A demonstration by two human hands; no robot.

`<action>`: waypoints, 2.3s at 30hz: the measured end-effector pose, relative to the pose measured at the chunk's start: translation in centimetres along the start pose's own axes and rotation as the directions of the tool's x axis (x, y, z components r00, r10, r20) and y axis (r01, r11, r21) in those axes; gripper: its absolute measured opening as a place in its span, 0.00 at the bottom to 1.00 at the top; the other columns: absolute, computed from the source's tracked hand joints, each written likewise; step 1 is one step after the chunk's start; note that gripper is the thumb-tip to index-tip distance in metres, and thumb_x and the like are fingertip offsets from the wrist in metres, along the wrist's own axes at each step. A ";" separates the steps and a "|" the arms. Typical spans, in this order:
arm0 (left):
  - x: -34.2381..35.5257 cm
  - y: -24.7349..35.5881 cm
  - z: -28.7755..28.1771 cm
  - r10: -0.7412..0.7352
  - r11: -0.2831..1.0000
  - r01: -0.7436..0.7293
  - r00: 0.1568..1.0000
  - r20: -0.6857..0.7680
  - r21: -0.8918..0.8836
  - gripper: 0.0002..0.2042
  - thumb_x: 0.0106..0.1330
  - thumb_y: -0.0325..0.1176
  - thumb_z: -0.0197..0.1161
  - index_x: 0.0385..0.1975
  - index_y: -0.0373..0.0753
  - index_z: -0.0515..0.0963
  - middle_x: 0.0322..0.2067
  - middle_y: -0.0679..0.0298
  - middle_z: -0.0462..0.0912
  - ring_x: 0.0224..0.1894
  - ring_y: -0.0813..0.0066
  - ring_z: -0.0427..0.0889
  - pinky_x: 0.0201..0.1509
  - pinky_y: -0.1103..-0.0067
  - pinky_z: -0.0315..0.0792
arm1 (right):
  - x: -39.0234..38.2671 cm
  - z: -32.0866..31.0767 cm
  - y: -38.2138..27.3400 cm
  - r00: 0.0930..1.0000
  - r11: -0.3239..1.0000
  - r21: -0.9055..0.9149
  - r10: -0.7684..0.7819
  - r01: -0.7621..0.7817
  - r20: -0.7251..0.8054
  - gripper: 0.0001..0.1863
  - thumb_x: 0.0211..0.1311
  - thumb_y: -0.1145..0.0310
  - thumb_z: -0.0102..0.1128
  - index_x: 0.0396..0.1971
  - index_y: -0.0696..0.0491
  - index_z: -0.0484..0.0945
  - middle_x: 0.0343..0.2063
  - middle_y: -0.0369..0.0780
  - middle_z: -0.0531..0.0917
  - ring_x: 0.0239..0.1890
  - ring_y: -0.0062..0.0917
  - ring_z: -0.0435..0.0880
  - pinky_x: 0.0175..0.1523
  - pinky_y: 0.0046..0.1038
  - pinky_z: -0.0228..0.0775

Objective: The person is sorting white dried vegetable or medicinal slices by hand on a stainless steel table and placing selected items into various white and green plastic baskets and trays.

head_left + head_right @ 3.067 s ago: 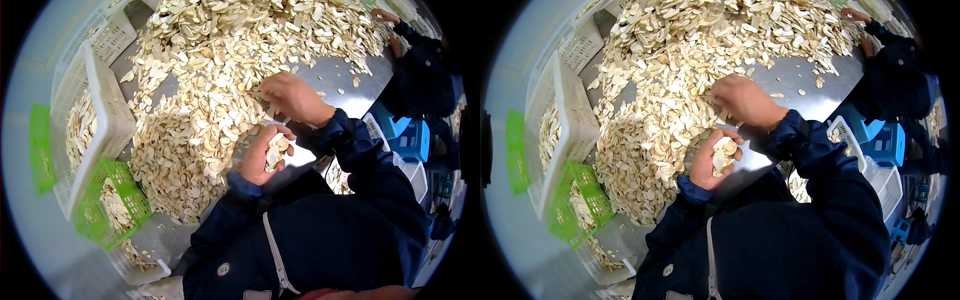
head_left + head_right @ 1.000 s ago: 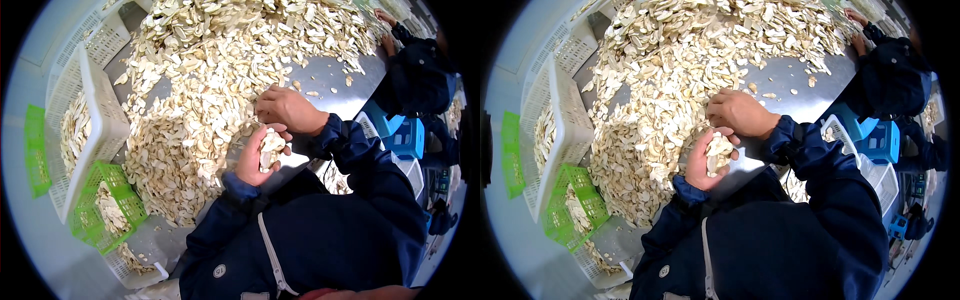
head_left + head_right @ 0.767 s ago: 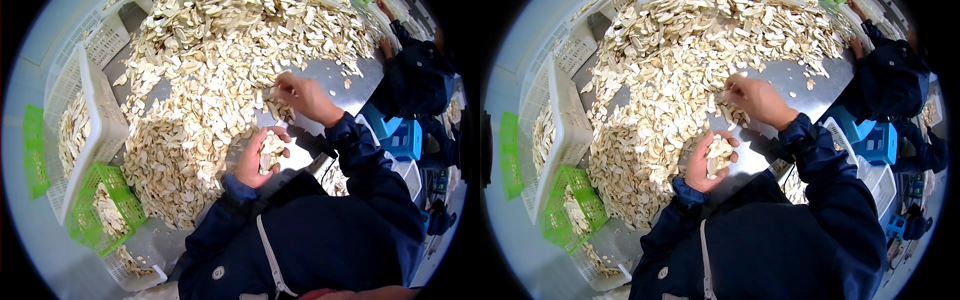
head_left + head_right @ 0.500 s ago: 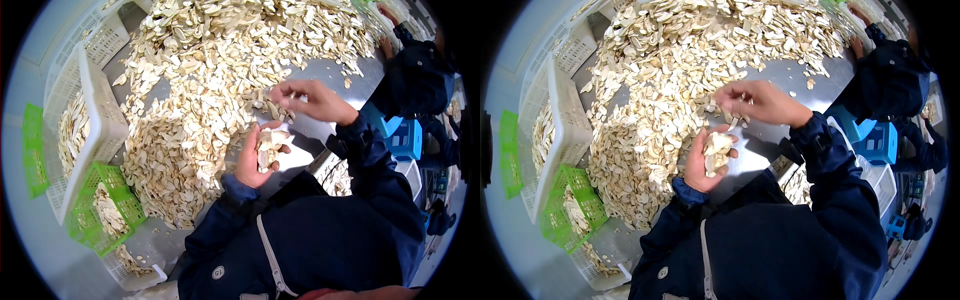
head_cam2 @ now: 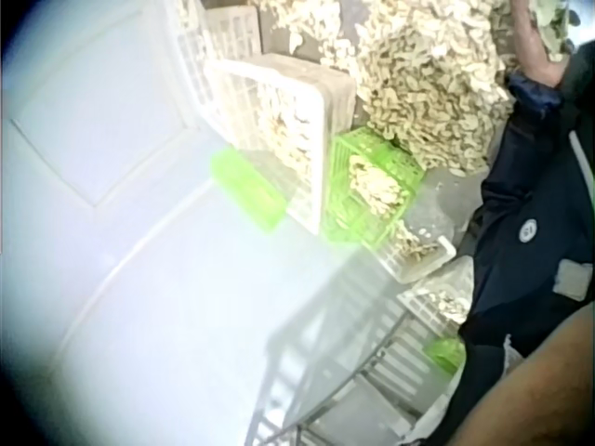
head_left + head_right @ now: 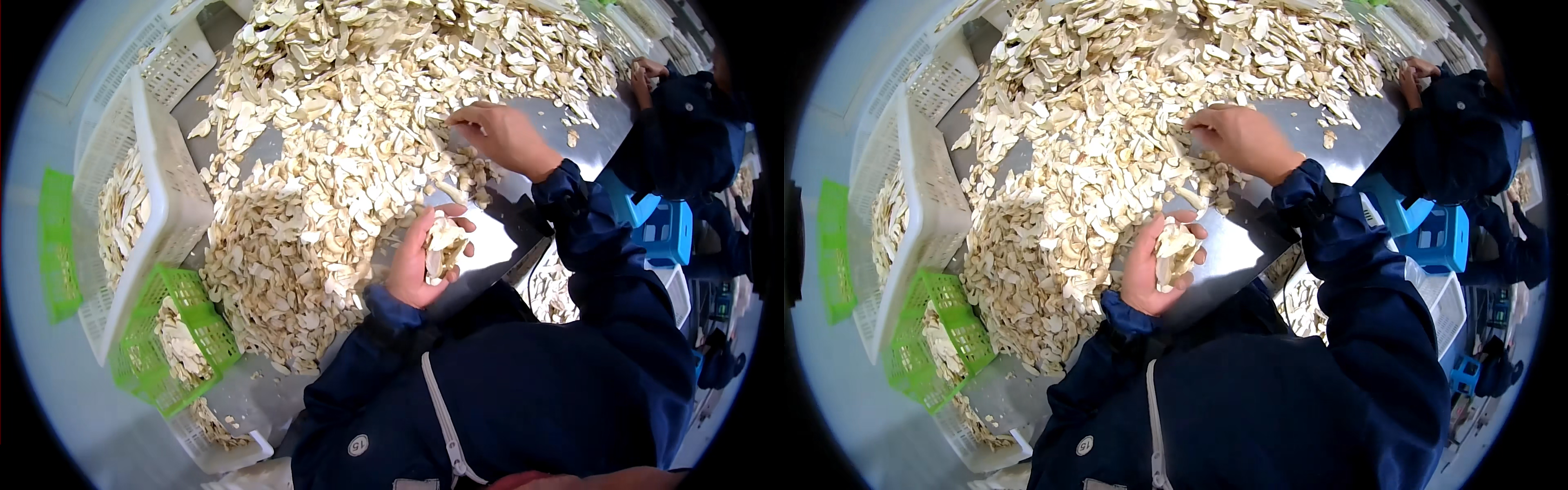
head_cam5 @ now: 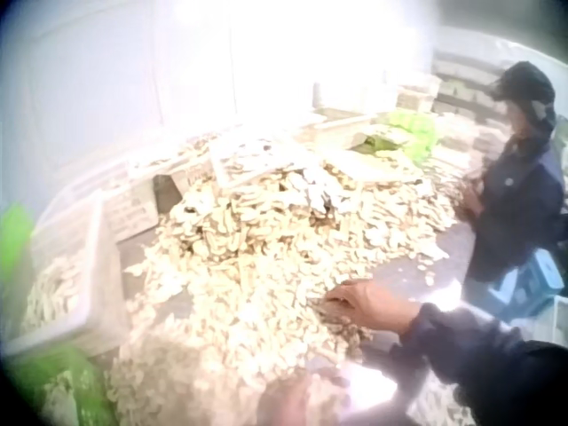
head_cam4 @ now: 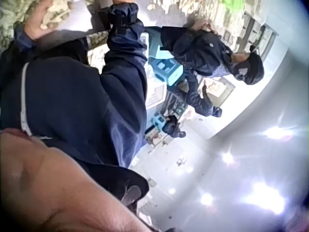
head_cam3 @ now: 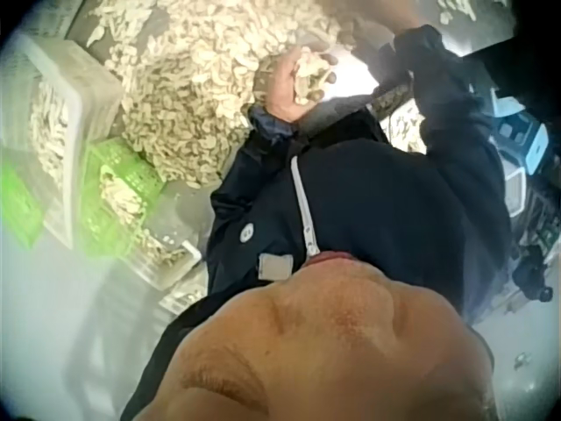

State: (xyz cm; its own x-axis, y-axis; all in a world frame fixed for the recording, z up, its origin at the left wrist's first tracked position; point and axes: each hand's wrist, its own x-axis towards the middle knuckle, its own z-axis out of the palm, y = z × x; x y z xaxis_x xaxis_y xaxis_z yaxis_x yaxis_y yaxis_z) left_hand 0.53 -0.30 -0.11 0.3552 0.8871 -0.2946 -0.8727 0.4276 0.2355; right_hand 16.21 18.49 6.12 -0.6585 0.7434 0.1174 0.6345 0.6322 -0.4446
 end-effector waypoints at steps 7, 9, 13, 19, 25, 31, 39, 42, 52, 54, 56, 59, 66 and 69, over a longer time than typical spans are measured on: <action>0.0 -0.1 0.2 0.033 0.998 -0.034 0.999 0.021 0.046 0.23 0.78 0.50 0.47 0.56 0.36 0.74 0.42 0.58 0.81 0.37 0.71 0.84 0.18 0.83 0.75 | 1.6 3.0 -1.6 0.997 0.983 -0.169 -0.074 0.076 0.021 0.14 0.61 0.60 0.65 0.42 0.51 0.83 0.32 0.42 0.85 0.37 0.38 0.85 0.43 0.37 0.77; -0.1 -0.1 0.2 0.034 0.999 -0.034 0.999 0.010 0.038 0.23 0.78 0.50 0.47 0.56 0.36 0.74 0.42 0.58 0.81 0.37 0.71 0.84 0.18 0.83 0.75 | 1.6 2.7 -1.5 0.992 0.989 -0.125 -0.069 0.082 0.103 0.14 0.62 0.59 0.65 0.42 0.51 0.83 0.32 0.42 0.85 0.37 0.38 0.85 0.43 0.35 0.77; -0.1 -0.1 -0.1 0.042 0.999 -0.043 0.999 0.025 0.014 0.23 0.78 0.50 0.47 0.56 0.35 0.74 0.42 0.58 0.81 0.37 0.70 0.84 0.18 0.83 0.75 | 0.9 0.8 0.4 0.989 0.968 0.213 0.110 -0.129 0.099 0.13 0.66 0.59 0.62 0.43 0.53 0.82 0.35 0.44 0.86 0.36 0.35 0.86 0.44 0.31 0.76; 0.0 -0.3 0.2 0.020 1.000 -0.020 1.000 0.007 0.013 0.22 0.79 0.48 0.46 0.56 0.36 0.73 0.43 0.55 0.81 0.37 0.67 0.83 0.16 0.82 0.72 | 0.1 0.2 6.7 0.977 0.986 -0.051 0.150 -0.159 -0.150 0.14 0.67 0.61 0.59 0.45 0.53 0.81 0.34 0.46 0.86 0.36 0.43 0.86 0.43 0.37 0.77; 0.0 -0.1 -0.5 0.016 1.000 -0.016 1.000 0.012 -0.002 0.22 0.79 0.48 0.46 0.57 0.37 0.73 0.43 0.55 0.81 0.38 0.66 0.83 0.17 0.81 0.73 | 0.7 -0.5 0.8 0.971 0.970 0.217 0.061 -0.113 0.229 0.13 0.70 0.66 0.53 0.47 0.53 0.81 0.35 0.46 0.87 0.38 0.46 0.86 0.44 0.41 0.76; 0.2 -0.4 -0.2 0.011 1.000 -0.011 1.000 -0.007 -0.004 0.22 0.79 0.48 0.45 0.57 0.36 0.73 0.43 0.55 0.82 0.36 0.66 0.83 0.16 0.82 0.73 | 4.1 1.0 5.5 0.985 0.988 -0.154 -0.021 -0.006 -0.173 0.17 0.65 0.72 0.53 0.52 0.51 0.79 0.44 0.47 0.84 0.45 0.45 0.84 0.50 0.40 0.76; -0.1 -0.3 -0.3 0.042 0.999 -0.042 0.999 -0.022 -0.005 0.22 0.79 0.48 0.45 0.56 0.35 0.73 0.43 0.53 0.81 0.35 0.65 0.83 0.16 0.82 0.73 | 2.8 1.3 3.1 0.993 0.980 0.164 -0.114 0.109 0.022 0.18 0.66 0.73 0.54 0.54 0.47 0.82 0.43 0.43 0.86 0.41 0.37 0.87 0.48 0.35 0.78; 0.0 -0.3 -0.2 0.051 0.999 -0.051 0.999 0.011 -0.009 0.22 0.79 0.48 0.46 0.56 0.35 0.73 0.43 0.53 0.81 0.36 0.65 0.83 0.16 0.81 0.73 | 2.4 0.3 4.4 0.984 0.920 0.360 0.176 -0.156 -0.022 0.14 0.68 0.69 0.58 0.51 0.51 0.82 0.37 0.40 0.88 0.37 0.27 0.87 0.46 0.30 0.78; 0.5 -0.4 -2.6 0.074 0.995 -0.057 0.975 0.208 -0.084 0.23 0.78 0.48 0.48 0.59 0.35 0.71 0.48 0.57 0.80 0.44 0.70 0.84 0.31 0.79 0.82 | 6.2 3.3 3.5 0.998 0.986 -0.153 -0.055 0.060 0.038 0.14 0.61 0.63 0.62 0.43 0.53 0.84 0.39 0.51 0.84 0.40 0.49 0.83 0.46 0.45 0.75; 1.1 -1.1 -2.8 0.198 0.942 -0.258 0.943 0.266 0.213 0.21 0.73 0.39 0.55 0.61 0.36 0.70 0.53 0.57 0.79 0.51 0.67 0.81 0.47 0.73 0.77 | 5.4 2.5 4.3 0.998 0.992 -0.117 -0.045 0.049 0.038 0.12 0.61 0.63 0.61 0.37 0.56 0.84 0.37 0.51 0.84 0.39 0.49 0.82 0.46 0.46 0.74; 1.3 -1.7 -3.4 0.403 0.691 -0.564 0.819 0.408 0.452 0.23 0.67 0.29 0.62 0.62 0.36 0.69 0.58 0.57 0.77 0.58 0.65 0.78 0.63 0.68 0.72 | 4.2 2.2 4.6 0.996 0.993 -0.105 -0.066 0.060 -0.053 0.10 0.61 0.68 0.62 0.36 0.59 0.82 0.34 0.51 0.83 0.37 0.48 0.81 0.43 0.40 0.73; 2.1 -2.5 -2.5 0.465 0.595 -0.630 0.776 0.425 0.500 0.18 0.73 0.39 0.56 0.58 0.38 0.72 0.51 0.62 0.80 0.45 0.75 0.83 0.36 0.79 0.78 | 1.3 2.1 7.4 0.998 0.954 0.298 0.001 0.019 -0.065 0.12 0.70 0.64 0.59 0.42 0.58 0.78 0.28 0.37 0.75 0.30 0.24 0.72 0.35 0.28 0.64; 1.9 -1.3 -0.9 0.360 0.869 -0.455 0.851 0.382 0.194 0.13 0.71 0.27 0.56 0.53 0.44 0.72 0.43 0.65 0.82 0.41 0.78 0.83 0.26 0.83 0.68 | -4.5 2.4 4.9 0.889 0.222 0.890 0.334 -0.399 0.315 0.26 0.78 0.59 0.52 0.68 0.56 0.67 0.36 0.28 0.73 0.30 0.10 0.65 0.34 0.14 0.60; 2.8 0.2 -1.1 0.350 0.932 -0.362 0.885 0.308 -0.021 0.14 0.69 0.26 0.58 0.54 0.43 0.72 0.44 0.64 0.82 0.42 0.75 0.84 0.29 0.82 0.71 | -5.0 3.1 2.7 0.893 0.140 0.894 0.226 -0.425 0.389 0.28 0.79 0.59 0.49 0.71 0.56 0.61 0.37 0.28 0.72 0.28 0.10 0.62 0.29 0.14 0.54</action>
State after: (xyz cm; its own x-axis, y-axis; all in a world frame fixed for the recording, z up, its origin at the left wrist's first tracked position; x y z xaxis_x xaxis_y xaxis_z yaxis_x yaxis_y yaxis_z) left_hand 1.01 2.04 -1.86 0.1118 0.9880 0.1067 -0.9489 0.0742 0.3068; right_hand 19.95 15.83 1.60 -0.6019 0.7221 -0.3410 0.0065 -0.4226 -0.9063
